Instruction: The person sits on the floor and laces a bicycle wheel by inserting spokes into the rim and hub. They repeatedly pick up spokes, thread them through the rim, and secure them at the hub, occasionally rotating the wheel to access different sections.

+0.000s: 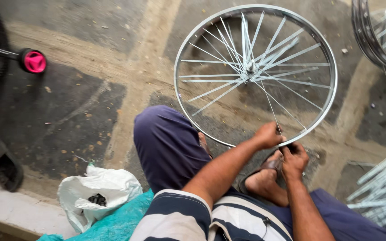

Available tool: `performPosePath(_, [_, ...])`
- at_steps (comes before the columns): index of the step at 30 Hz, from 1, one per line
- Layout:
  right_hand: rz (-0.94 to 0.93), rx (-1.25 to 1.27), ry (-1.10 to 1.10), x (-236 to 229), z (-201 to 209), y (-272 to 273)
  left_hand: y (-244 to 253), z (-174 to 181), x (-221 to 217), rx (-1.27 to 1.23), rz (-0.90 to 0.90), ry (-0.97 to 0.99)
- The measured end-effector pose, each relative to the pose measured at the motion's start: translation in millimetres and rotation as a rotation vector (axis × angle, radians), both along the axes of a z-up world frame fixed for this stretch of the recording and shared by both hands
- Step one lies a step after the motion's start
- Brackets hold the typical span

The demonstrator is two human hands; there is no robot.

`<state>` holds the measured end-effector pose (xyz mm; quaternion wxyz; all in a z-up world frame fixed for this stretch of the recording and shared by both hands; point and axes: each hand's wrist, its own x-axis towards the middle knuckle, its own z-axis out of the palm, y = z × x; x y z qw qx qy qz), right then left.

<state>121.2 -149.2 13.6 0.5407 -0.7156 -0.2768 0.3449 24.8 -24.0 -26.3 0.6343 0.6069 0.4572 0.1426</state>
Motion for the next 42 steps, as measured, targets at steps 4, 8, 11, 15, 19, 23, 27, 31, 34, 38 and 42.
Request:
performPosePath(4, [-0.011,-0.069,-0.005,-2,1,10,15,29,-6,0.034,-0.076,0.283])
performPosePath(8, [0.024,-0.127,-0.095,5,-5,5,34,55,-13,0.319,-0.076,0.461])
performPosePath(11, [-0.039,-0.146,-0.19,5,-16,3,62,63,-30,0.867,-0.124,0.137])
performPosePath(15, [-0.048,-0.074,-0.029,8,-26,1,100,65,-21,0.957,-0.815,0.208])
performPosePath(19, [-0.071,-0.104,0.02,3,-20,-4,99,82,-17,0.714,-0.946,0.243])
performPosePath(23, [-0.055,-0.062,0.073,3,4,-9,84,90,-13,0.657,-0.964,0.228])
performPosePath(27, [0.015,-0.148,-0.068,7,34,5,83,85,-3,0.537,-0.961,0.2])
performPosePath(31, [0.04,-0.148,-0.35,-5,46,9,83,69,-5,0.418,-0.87,0.044])
performPosePath(34, [0.066,-0.141,-0.415,3,33,10,82,53,1,0.361,-0.785,0.014])
performPosePath(38, [0.002,-0.149,-0.363,15,1,2,74,33,12,0.35,-0.758,0.099])
performPosePath(42, [0.029,-0.05,-0.182,21,-17,-11,62,26,22,0.441,-0.774,0.221])
